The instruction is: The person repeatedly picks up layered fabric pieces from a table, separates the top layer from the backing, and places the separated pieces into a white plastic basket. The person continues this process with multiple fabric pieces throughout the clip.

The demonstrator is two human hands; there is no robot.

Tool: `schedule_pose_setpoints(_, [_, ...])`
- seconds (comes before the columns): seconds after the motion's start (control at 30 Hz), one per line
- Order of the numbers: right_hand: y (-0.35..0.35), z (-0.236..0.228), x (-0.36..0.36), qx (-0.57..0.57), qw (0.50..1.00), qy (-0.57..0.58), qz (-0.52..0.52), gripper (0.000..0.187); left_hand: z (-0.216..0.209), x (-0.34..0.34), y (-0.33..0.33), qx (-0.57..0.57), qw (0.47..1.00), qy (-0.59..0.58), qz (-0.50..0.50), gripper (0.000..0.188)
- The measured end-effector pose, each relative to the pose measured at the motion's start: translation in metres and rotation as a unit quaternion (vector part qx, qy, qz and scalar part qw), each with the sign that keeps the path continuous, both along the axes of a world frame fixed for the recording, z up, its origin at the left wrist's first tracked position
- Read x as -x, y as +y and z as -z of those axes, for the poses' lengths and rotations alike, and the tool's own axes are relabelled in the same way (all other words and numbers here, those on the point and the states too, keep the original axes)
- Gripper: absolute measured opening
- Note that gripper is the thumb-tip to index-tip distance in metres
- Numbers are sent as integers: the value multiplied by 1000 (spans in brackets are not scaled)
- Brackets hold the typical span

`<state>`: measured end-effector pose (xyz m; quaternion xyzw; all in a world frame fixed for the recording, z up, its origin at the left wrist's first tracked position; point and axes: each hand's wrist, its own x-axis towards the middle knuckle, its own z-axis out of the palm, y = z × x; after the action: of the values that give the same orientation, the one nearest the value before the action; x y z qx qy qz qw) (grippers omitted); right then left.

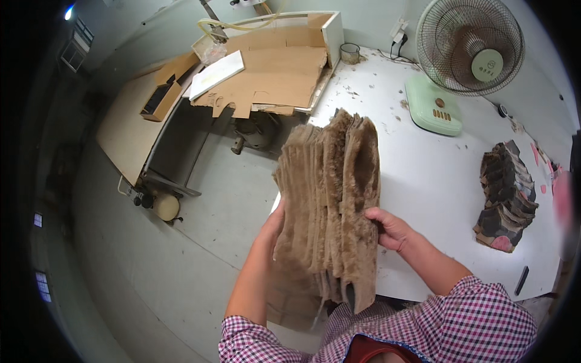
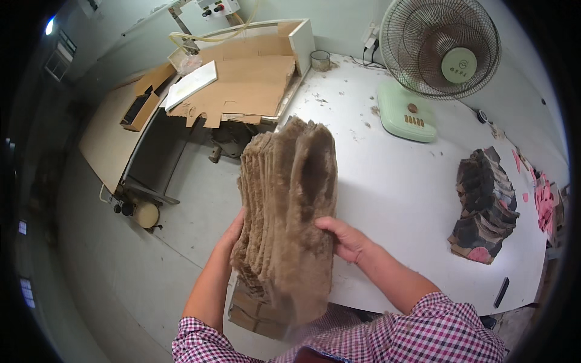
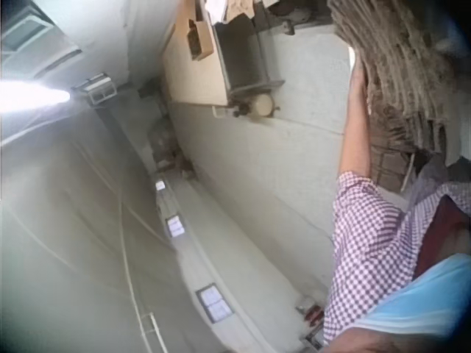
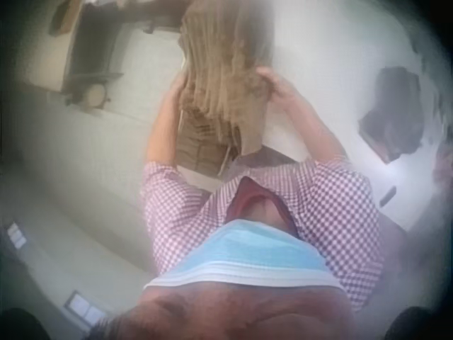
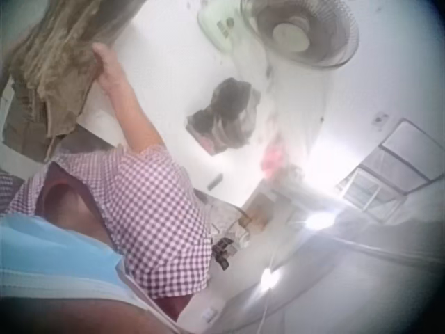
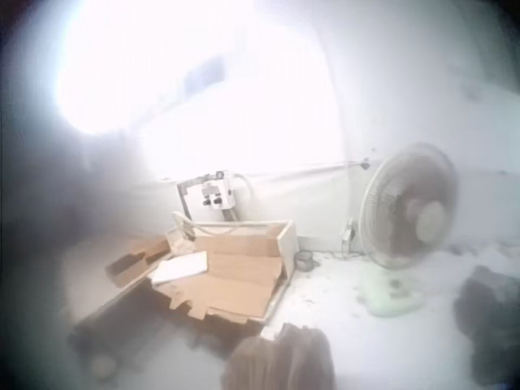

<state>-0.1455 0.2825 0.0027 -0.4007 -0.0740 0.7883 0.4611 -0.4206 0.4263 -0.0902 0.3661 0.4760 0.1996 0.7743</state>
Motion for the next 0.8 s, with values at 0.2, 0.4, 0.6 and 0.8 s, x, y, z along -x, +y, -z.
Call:
schedule_pose_setpoints(0.2, [-38,27,-129,2,994,-106,-8,56,-60,-54,-29,-172,950,260,-8,63])
schedule_pose_setpoints(0.4, [-72,39,-200,97,929,-355,43,43,-54,-105,-57,-210,943,259,-9,86])
schedule_pose_setpoints(0.6, [-70,21,-198,54,950,-280,130,57,-47,-109,-53,-90,991,84,53,73])
schedule_pose_setpoints(0.8, [-49,27,-145,-48,889,-453,-39,71,-29,-156,-102,-142,986,77,40,62])
